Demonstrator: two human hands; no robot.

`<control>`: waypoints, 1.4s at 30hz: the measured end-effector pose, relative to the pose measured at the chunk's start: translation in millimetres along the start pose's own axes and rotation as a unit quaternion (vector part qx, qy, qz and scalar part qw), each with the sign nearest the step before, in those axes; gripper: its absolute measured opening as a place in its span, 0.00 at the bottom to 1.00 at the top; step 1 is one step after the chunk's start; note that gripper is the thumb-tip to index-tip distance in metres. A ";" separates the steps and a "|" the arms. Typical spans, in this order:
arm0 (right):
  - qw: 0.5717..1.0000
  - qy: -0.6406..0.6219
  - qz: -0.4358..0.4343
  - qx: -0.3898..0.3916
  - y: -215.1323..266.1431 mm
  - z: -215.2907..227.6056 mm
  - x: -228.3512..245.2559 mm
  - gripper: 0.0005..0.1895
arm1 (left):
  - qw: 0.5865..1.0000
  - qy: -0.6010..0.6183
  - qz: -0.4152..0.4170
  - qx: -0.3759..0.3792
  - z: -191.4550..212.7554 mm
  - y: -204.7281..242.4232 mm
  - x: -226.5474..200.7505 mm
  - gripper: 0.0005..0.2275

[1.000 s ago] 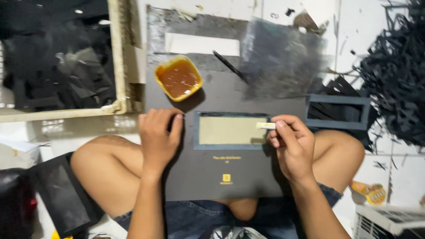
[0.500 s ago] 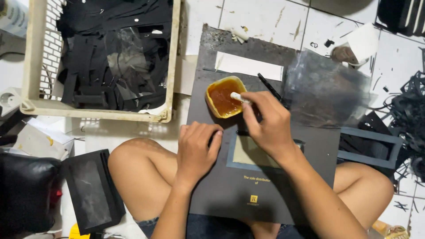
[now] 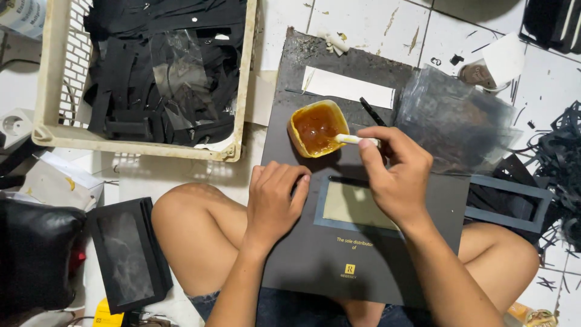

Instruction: The person sits on the floor assembling a rectangular frame component. They peel a dark strip from the frame, position a beige mesh pad inside it, apply glue with a stick around the frame edges, press the mesh down with both hands, and set the finished frame aside.

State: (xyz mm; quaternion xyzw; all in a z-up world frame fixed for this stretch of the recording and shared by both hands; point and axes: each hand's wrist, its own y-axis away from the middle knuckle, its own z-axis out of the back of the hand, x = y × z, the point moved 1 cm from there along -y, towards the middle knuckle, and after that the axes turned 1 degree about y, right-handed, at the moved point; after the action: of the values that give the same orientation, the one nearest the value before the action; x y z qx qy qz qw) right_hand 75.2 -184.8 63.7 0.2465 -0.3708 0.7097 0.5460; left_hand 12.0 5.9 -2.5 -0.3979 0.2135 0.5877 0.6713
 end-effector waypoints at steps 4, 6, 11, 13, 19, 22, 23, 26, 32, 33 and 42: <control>0.998 0.042 0.051 0.003 10.7 6.2 -0.6 0.07 | 1.000 0.000 -0.012 -0.003 -2.6 2.1 3.9 0.02; 0.998 0.037 0.040 0.023 19.9 5.8 -7.1 0.07 | 1.000 -0.004 -0.019 -0.007 -2.1 1.7 3.7 0.01; 0.979 -0.133 -0.152 -0.001 50.6 16.3 -25.1 0.07 | 1.000 -0.003 -0.021 -0.005 -3.6 4.2 6.3 0.01; 0.955 -0.209 -0.211 -0.022 60.1 24.3 -29.0 0.08 | 1.000 -0.003 -0.027 -0.002 -3.8 4.0 5.8 0.01; 0.868 -0.353 -0.332 -0.104 107.4 65.2 -47.4 0.10 | 0.999 -0.001 -0.030 0.017 -3.2 5.7 4.8 0.02; 0.877 -0.304 -0.338 -0.156 135.5 86.9 -63.7 0.09 | 0.999 -0.012 -0.025 0.015 -3.2 5.7 5.3 0.01; 0.893 -0.252 -0.330 -0.172 145.1 91.7 -70.3 0.10 | 0.999 -0.019 -0.029 0.015 -3.9 6.5 6.7 0.01; 0.927 -0.125 -0.304 -0.181 167.1 102.1 -80.9 0.11 | 0.999 -0.030 -0.041 0.017 -6.6 6.9 8.7 0.02; 0.959 0.087 -0.234 -0.136 189.3 104.1 -88.0 0.11 | 0.997 -0.051 -0.050 0.017 -9.2 9.3 10.0 0.02; 0.963 0.119 -0.208 -0.125 190.6 104.2 -87.5 0.10 | 0.997 -0.053 -0.051 0.015 -8.6 9.4 9.6 0.02; 0.960 0.182 -0.147 -0.155 195.8 83.7 -58.6 0.08 | 0.997 -0.054 -0.055 0.016 -11.1 9.6 11.7 0.01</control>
State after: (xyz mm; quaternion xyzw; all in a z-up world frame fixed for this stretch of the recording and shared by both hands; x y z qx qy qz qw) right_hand -100.5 -311.3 19.6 0.0772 -0.3309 0.5884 0.7337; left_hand 7.4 4.4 -20.6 -0.3657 0.1640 0.5674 0.7193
